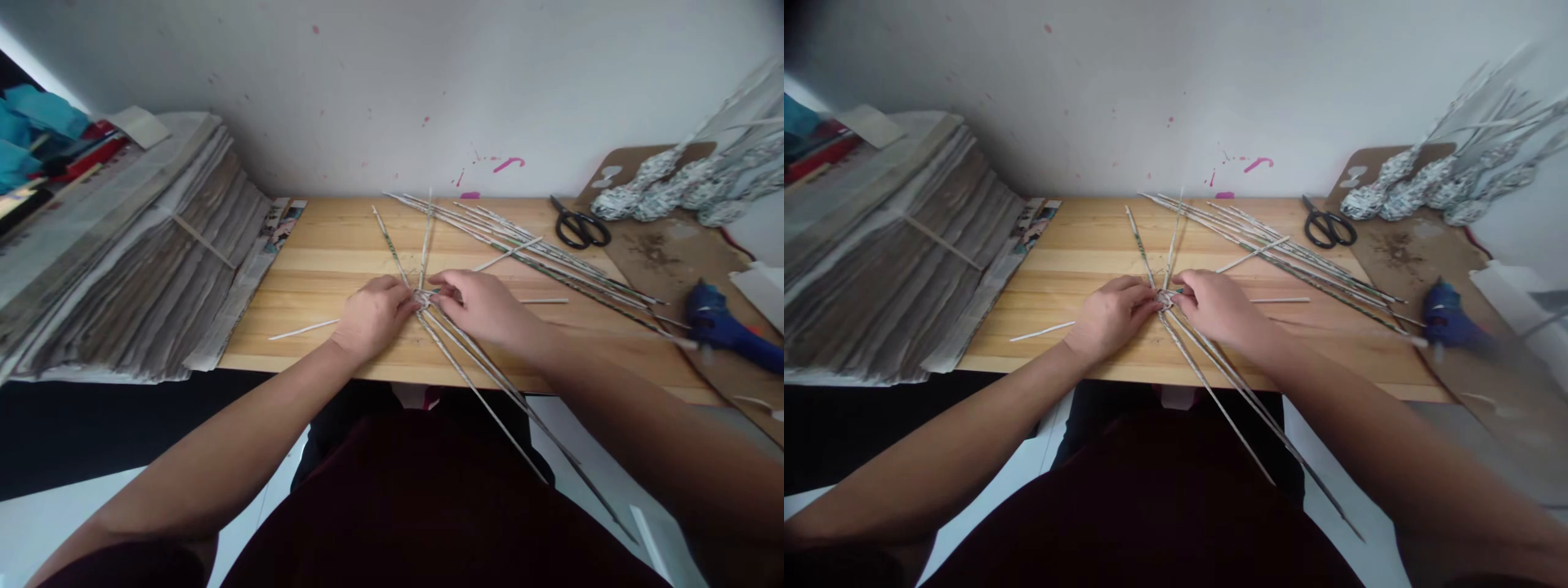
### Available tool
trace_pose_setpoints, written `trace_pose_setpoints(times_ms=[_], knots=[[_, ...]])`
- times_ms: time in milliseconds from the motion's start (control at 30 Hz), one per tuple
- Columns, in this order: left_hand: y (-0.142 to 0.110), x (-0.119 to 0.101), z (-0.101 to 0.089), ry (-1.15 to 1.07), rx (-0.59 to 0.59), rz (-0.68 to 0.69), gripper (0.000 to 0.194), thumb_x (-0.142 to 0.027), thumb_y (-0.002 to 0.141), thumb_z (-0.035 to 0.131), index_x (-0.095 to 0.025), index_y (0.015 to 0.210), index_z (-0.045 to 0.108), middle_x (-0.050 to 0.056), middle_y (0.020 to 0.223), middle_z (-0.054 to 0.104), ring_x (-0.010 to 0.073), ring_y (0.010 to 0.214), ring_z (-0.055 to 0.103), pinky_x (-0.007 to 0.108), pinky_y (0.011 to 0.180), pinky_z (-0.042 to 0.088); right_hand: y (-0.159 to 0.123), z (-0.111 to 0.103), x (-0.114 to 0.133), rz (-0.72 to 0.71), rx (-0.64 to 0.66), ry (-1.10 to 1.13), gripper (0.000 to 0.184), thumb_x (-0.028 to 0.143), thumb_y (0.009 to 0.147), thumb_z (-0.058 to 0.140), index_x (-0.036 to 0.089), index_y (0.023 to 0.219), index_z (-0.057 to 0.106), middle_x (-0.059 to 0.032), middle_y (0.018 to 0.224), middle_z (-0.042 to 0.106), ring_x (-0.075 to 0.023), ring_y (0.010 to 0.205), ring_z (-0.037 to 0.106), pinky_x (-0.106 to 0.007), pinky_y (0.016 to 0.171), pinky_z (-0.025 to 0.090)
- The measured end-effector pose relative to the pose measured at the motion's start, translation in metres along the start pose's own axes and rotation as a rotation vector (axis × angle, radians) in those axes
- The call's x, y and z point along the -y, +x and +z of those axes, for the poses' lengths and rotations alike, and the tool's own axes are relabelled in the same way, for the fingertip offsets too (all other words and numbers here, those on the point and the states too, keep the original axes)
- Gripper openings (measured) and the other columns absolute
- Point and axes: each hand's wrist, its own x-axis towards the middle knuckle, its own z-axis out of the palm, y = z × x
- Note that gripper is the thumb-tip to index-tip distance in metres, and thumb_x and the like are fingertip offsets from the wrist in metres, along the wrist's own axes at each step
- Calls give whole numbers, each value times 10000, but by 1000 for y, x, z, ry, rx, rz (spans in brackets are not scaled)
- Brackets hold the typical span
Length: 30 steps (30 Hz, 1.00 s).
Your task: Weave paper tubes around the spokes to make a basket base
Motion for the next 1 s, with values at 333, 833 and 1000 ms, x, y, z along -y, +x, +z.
trace_pose_setpoints(times_ms=[333, 833, 1000], knots=[[-6, 5, 11, -3, -87, 44, 191, -332, 966, 615, -215, 1041, 746, 70, 1058, 722, 205, 994, 679, 325, 877, 559, 46, -6, -24, -307, 77, -225, 272, 99, 893, 503, 176, 951, 758, -78, 981, 695, -194, 860, 604, -306, 767, 435], [-2, 0, 5, 139, -3, 47, 220, -347, 982, 582, -273, 1113, 742, 75, 1066, 677, 221, 981, 629, 334, 810, 543, 14, -8, -25, -348, 36, -209, 197, 176, 898, 549, 177, 898, 745, -93, 938, 685, -228, 908, 580, -360, 875, 442], [-6, 1, 3, 163, 16, 94, 248, -330, 995, 557, -275, 1181, 711, 80, 1167, 666, 225, 1056, 624, 357, 885, 547, 9, -3, -23, -310, 16, -230, 227, 182, 934, 536, 204, 862, 751, -66, 867, 681, -210, 848, 568, -350, 824, 408]])
